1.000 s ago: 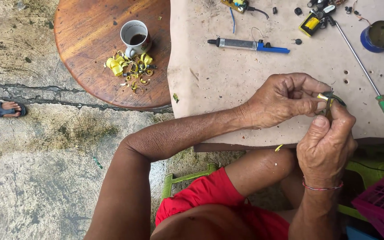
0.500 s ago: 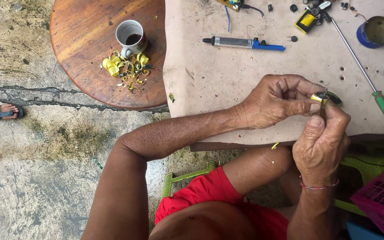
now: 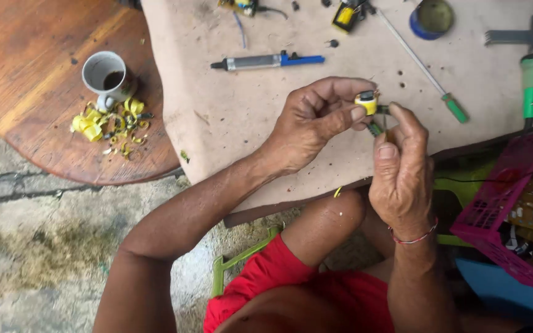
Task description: Disassembling a small electronic transformer by removing tape and wires using a utility knife and pliers.
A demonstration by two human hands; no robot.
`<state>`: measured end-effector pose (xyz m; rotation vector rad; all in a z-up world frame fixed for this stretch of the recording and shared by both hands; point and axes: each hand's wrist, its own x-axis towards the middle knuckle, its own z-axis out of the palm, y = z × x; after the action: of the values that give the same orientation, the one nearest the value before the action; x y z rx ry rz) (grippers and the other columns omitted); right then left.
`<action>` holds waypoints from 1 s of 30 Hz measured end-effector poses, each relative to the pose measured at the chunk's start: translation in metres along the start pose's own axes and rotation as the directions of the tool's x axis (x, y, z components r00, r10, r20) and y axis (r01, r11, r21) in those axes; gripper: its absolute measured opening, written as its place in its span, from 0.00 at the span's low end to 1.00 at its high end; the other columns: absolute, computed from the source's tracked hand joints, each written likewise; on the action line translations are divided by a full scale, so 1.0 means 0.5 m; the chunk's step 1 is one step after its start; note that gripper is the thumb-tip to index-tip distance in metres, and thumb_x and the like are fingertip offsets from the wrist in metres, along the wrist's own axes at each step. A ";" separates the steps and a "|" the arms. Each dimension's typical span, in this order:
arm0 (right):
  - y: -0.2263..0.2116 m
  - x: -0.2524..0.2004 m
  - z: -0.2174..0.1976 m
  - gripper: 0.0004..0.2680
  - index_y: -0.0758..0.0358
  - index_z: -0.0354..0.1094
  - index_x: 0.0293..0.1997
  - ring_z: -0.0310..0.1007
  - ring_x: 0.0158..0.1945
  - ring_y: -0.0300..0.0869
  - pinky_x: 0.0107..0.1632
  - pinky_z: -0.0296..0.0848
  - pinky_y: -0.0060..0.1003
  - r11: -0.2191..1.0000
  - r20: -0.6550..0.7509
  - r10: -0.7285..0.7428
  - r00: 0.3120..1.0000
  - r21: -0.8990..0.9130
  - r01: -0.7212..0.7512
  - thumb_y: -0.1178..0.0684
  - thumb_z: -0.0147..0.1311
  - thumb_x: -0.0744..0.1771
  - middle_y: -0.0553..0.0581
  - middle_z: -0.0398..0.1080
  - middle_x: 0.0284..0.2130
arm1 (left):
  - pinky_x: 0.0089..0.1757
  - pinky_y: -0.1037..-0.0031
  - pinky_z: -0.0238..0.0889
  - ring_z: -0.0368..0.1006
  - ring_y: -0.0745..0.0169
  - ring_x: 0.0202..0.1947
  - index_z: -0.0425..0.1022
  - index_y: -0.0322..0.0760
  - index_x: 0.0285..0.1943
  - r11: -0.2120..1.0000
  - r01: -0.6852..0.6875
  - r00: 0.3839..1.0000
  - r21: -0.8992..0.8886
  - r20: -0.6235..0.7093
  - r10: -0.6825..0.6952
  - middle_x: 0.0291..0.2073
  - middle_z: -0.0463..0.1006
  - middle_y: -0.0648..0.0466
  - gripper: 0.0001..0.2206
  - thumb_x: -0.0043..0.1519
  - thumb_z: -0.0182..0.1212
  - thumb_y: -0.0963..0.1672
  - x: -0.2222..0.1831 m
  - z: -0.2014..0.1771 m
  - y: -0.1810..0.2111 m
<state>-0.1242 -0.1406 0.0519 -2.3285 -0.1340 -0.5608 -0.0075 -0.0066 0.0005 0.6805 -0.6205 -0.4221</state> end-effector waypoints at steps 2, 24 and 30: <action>0.002 0.015 -0.011 0.18 0.71 0.50 0.72 0.64 0.31 0.45 0.42 0.67 0.42 1.000 0.006 0.015 1.000 -0.023 -0.015 0.49 0.33 0.75 0.59 0.65 0.32 | 0.51 0.73 0.77 0.80 0.62 0.48 0.75 0.33 0.63 1.000 0.003 1.000 0.002 0.025 -0.003 0.51 0.82 0.51 0.14 0.69 0.66 0.41 0.021 -0.003 0.001; 0.010 -0.003 0.029 0.17 0.62 0.56 0.73 0.72 0.59 0.67 0.56 0.74 0.58 0.998 -0.065 -0.054 0.996 -0.016 0.053 0.54 0.37 0.73 0.74 0.69 0.61 | 0.48 0.73 0.79 0.82 0.55 0.45 0.75 0.24 0.53 0.948 -0.237 0.963 0.215 -0.080 0.259 0.39 0.82 0.41 0.13 0.61 0.68 0.34 0.005 0.006 -0.009; 0.023 0.001 0.045 0.15 0.63 0.61 0.70 0.75 0.58 0.62 0.56 0.76 0.53 0.983 -0.147 -0.139 0.979 -0.140 0.118 0.53 0.38 0.74 0.69 0.71 0.59 | 0.49 0.76 0.79 0.81 0.63 0.46 0.76 0.25 0.51 0.911 -0.263 0.941 0.317 -0.123 0.315 0.42 0.78 0.46 0.12 0.60 0.69 0.35 0.001 0.009 -0.008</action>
<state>-0.1128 -0.1338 0.0302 -2.4029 -0.1805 -0.8366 -0.0106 -0.0118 0.0009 0.8848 -0.6146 0.0113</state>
